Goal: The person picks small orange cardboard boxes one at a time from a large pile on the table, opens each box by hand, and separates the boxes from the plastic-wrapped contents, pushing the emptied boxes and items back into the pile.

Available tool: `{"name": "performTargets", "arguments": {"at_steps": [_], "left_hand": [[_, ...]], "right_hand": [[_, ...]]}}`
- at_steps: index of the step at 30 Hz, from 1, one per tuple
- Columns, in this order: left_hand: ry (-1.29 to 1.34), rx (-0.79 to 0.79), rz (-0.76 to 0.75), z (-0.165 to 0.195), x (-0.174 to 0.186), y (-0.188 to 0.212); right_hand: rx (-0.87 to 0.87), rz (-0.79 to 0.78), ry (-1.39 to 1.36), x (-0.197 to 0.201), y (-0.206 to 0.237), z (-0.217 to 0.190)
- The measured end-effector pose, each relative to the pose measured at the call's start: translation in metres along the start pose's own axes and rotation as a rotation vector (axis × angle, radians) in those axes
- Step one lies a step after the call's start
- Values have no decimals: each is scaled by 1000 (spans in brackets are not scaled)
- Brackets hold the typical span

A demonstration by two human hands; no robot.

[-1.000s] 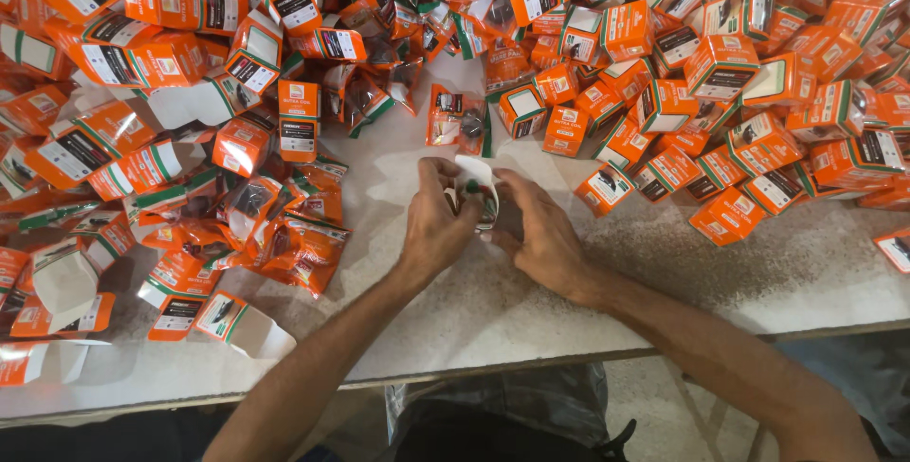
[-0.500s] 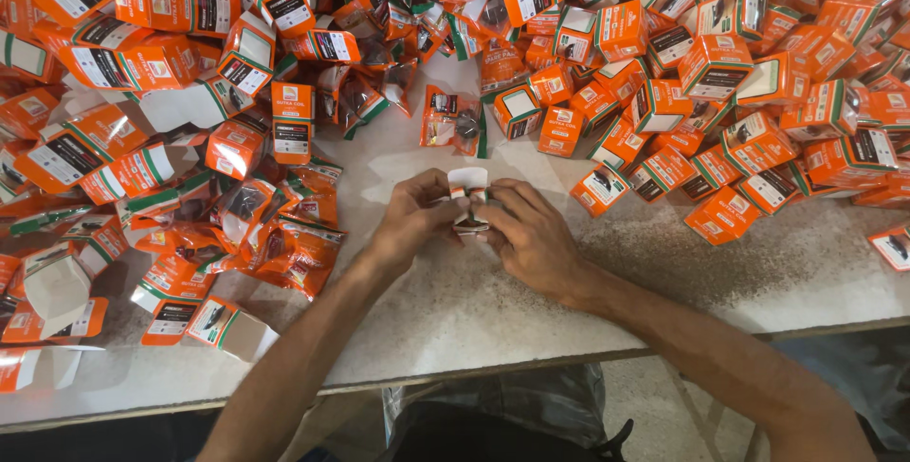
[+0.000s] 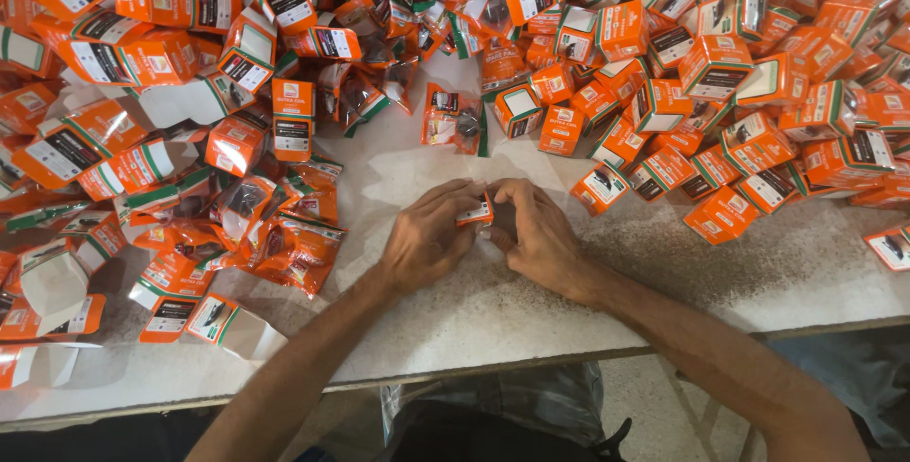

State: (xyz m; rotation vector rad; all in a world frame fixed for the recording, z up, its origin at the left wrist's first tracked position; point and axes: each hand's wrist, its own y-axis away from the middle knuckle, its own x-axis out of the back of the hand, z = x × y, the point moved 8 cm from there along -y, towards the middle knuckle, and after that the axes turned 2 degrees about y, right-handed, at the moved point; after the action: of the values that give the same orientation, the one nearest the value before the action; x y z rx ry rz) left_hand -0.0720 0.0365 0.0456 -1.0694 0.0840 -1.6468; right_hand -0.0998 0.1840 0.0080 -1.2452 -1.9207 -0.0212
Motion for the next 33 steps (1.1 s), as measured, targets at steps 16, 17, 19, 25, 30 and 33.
{"name": "performTargets", "arguments": {"at_steps": [16, 17, 19, 25, 30, 33], "left_hand": [[-354, -183, -141, 15, 6, 8], [-375, -217, -120, 13, 14, 8], [-527, -76, 55, -14, 56, 2], [-1358, 336, 194, -84, 155, -36], [-731, 215, 210, -36, 100, -52], [-235, 159, 8, -15, 31, -55]], "right_hand": [[144, -50, -17, 8, -14, -22], [146, -19, 56, 19, -18, -21], [79, 211, 136, 59, -28, -11], [218, 541, 544, 89, -25, -23], [348, 177, 381, 29, -17, -31], [304, 12, 395, 12, -15, -23]]}}
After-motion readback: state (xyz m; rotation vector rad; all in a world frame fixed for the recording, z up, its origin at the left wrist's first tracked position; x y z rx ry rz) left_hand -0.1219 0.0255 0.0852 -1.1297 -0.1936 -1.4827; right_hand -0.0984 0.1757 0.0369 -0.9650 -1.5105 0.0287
